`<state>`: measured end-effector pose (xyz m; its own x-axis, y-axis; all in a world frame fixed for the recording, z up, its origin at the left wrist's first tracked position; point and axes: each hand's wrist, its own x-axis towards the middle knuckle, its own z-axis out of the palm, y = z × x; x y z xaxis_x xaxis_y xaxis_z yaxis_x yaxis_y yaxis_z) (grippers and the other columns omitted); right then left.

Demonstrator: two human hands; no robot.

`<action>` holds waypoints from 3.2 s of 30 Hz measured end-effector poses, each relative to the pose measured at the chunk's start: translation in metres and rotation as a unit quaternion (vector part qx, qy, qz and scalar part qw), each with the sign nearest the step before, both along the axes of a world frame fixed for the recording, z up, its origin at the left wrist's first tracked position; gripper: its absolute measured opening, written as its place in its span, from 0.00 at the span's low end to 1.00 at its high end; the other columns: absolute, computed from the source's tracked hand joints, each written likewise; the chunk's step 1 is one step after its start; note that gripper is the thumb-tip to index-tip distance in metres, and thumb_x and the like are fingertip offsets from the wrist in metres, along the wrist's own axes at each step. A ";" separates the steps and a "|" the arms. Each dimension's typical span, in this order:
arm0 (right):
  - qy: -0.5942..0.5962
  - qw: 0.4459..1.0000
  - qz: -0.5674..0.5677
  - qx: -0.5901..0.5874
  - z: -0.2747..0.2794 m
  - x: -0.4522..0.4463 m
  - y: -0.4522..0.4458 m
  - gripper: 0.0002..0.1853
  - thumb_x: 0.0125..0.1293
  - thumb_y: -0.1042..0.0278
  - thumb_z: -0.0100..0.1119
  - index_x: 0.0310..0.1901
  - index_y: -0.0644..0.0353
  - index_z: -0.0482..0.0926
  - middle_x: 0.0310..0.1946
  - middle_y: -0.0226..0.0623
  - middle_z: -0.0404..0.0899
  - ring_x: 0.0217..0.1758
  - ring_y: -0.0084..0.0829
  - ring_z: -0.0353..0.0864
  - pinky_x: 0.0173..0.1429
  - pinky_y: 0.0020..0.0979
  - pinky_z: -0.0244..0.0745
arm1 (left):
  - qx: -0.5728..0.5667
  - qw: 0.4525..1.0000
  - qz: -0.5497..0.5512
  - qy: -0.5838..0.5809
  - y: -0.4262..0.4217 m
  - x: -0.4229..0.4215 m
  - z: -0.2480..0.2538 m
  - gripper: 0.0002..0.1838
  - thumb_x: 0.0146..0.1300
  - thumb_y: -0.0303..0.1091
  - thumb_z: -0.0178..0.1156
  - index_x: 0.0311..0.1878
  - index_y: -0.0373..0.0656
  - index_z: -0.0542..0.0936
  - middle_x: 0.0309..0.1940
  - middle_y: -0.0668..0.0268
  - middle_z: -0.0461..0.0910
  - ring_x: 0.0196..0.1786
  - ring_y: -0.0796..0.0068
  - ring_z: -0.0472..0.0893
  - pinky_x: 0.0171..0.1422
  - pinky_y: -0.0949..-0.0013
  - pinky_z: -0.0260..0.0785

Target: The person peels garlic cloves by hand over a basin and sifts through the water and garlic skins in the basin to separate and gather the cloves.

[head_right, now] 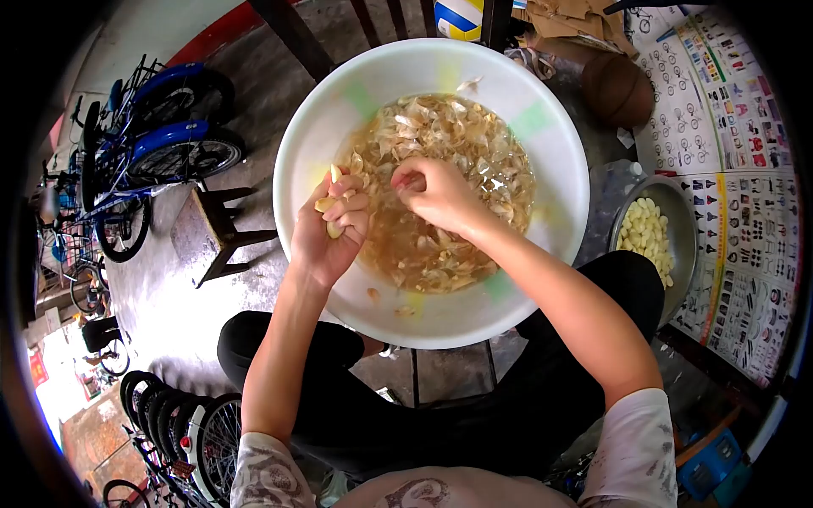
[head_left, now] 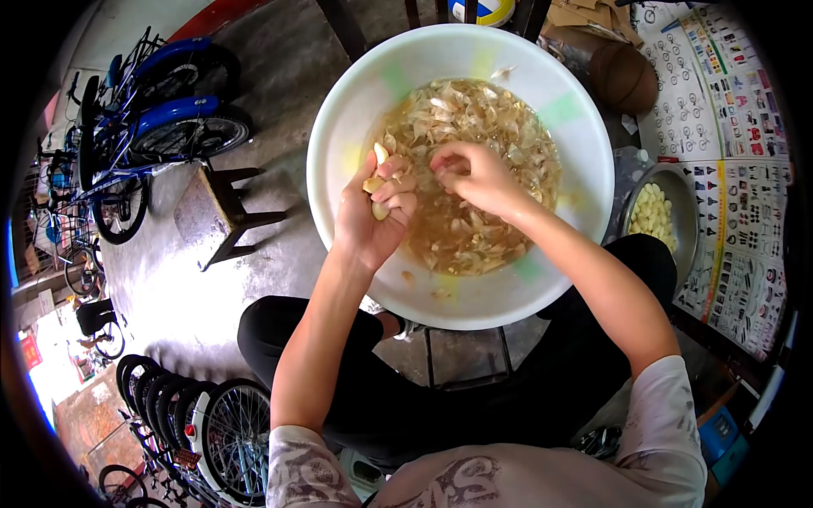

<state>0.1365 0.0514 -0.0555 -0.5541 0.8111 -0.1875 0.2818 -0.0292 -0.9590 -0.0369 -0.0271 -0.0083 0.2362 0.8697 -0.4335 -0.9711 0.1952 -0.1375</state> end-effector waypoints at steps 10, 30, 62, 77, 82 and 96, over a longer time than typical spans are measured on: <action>-0.040 0.980 -0.003 -0.196 0.011 0.002 0.005 0.11 0.72 0.64 0.52 0.39 0.63 0.80 0.19 0.31 0.75 0.21 0.22 0.71 0.28 0.24 0.67 | -0.034 0.998 0.001 0.051 -0.002 0.000 -0.006 0.12 0.78 0.37 0.45 0.44 0.38 0.71 0.37 0.70 0.73 0.36 0.82 0.75 0.37 0.80 0.73; 0.029 0.996 0.000 0.089 0.047 -0.024 -0.053 0.12 0.53 0.71 0.71 0.39 0.64 0.83 0.27 0.36 0.81 0.28 0.31 0.81 0.35 0.32 0.75 | -0.024 0.884 0.061 0.463 -0.005 0.029 -0.002 0.17 0.79 0.46 0.41 0.44 0.42 0.71 0.42 0.61 0.79 0.40 0.76 0.78 0.37 0.73 0.73; 0.111 0.947 -0.038 -0.298 0.064 0.013 -0.006 0.14 0.70 0.60 0.56 0.50 0.60 0.78 0.30 0.27 0.77 0.21 0.13 0.63 0.24 0.18 0.55 | 0.160 0.551 -0.151 0.805 0.005 0.019 0.027 0.13 0.72 0.31 0.56 0.55 0.35 0.79 0.34 0.63 0.83 0.35 0.77 0.81 0.42 0.72 0.74; 0.253 0.839 -0.064 -0.478 0.053 0.015 -0.004 0.17 0.70 0.47 0.56 0.44 0.54 0.77 0.38 0.32 0.78 0.37 0.26 0.79 0.39 0.26 0.73 | 0.043 0.964 -0.052 0.258 0.005 0.012 0.018 0.25 0.80 0.50 0.37 0.64 0.41 0.68 0.34 0.69 0.69 0.28 0.83 0.64 0.31 0.80 0.63; 0.314 0.817 -0.060 -0.480 0.038 0.017 -0.005 0.17 0.70 0.49 0.56 0.45 0.56 0.77 0.43 0.32 0.79 0.49 0.25 0.76 0.55 0.31 0.72 | -0.004 0.972 -0.042 0.229 0.004 0.010 0.020 0.23 0.79 0.49 0.40 0.63 0.42 0.69 0.41 0.63 0.74 0.35 0.79 0.75 0.37 0.84 0.72; 0.317 0.822 -0.086 -0.465 0.044 0.025 -0.014 0.29 0.74 0.45 0.46 0.53 0.70 0.74 0.53 0.46 0.76 0.59 0.37 0.78 0.66 0.36 0.74 | 0.037 0.988 -0.027 0.148 0.001 0.009 0.009 0.17 0.79 0.45 0.40 0.52 0.41 0.71 0.53 0.51 0.79 0.56 0.57 0.83 0.44 0.75 0.85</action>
